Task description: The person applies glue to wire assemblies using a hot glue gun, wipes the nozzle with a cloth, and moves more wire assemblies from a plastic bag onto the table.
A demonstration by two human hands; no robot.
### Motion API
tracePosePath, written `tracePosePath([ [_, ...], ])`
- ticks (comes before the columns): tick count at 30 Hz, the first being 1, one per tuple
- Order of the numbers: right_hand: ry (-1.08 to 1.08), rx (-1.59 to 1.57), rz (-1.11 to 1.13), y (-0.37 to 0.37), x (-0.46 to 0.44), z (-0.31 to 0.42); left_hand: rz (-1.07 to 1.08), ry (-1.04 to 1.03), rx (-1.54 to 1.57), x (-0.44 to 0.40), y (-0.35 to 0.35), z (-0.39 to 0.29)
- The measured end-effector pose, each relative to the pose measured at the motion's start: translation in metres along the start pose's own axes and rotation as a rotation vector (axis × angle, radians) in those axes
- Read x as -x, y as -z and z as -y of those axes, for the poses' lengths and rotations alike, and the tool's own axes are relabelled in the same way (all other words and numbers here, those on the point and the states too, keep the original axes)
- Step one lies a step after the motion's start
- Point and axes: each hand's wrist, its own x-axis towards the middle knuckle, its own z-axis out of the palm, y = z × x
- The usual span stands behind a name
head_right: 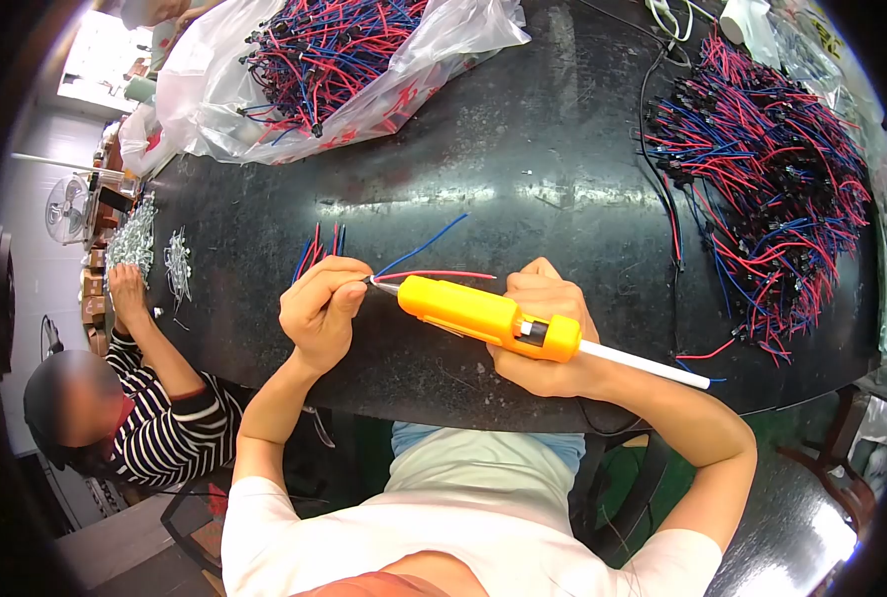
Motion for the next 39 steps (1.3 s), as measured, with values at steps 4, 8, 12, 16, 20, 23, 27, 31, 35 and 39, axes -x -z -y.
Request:
tracePosePath([
  [4,0.005,-0.003,-0.002,-0.0006,0.0005,-0.0006,-0.002,-0.001,-0.009,-0.0004,0.0003,-0.0018],
  [8,0.021,0.015,-0.002,-0.0006,0.0017,-0.0029,-0.005,-0.005,-0.008,-0.0003,0.0005,-0.0008],
  [12,0.026,0.004,-0.009,-0.0007,0.0020,-0.0031,-0.009,-0.005,-0.005,-0.0015,0.0005,-0.0009],
  [16,0.013,-0.003,-0.015,-0.0010,0.0014,-0.0021,0.005,-0.029,-0.016,-0.0029,0.0010,-0.0013],
  [20,0.020,-0.008,-0.020,-0.0017,0.0010,-0.0022,0.011,-0.064,-0.028,-0.0043,0.0013,-0.0012],
  [23,0.014,-0.006,-0.019,-0.0020,0.0011,-0.0019,0.010,-0.075,-0.035,-0.0038,0.0009,-0.0007],
  [27,0.014,0.007,-0.014,-0.0025,0.0016,-0.0023,0.009,-0.079,-0.044,-0.0037,0.0017,-0.0011],
  [31,0.003,0.045,0.002,-0.0014,0.0026,-0.0033,-0.011,-0.095,-0.039,-0.0047,0.0016,0.0007],
  [35,-0.025,0.146,0.018,-0.0032,0.0029,-0.0018,-0.036,-0.065,-0.035,-0.0061,0.0033,-0.0001],
  [39,-0.026,0.082,-0.016,-0.0048,0.0008,-0.0012,-0.038,-0.025,-0.030,-0.0053,0.0033,0.0026],
])
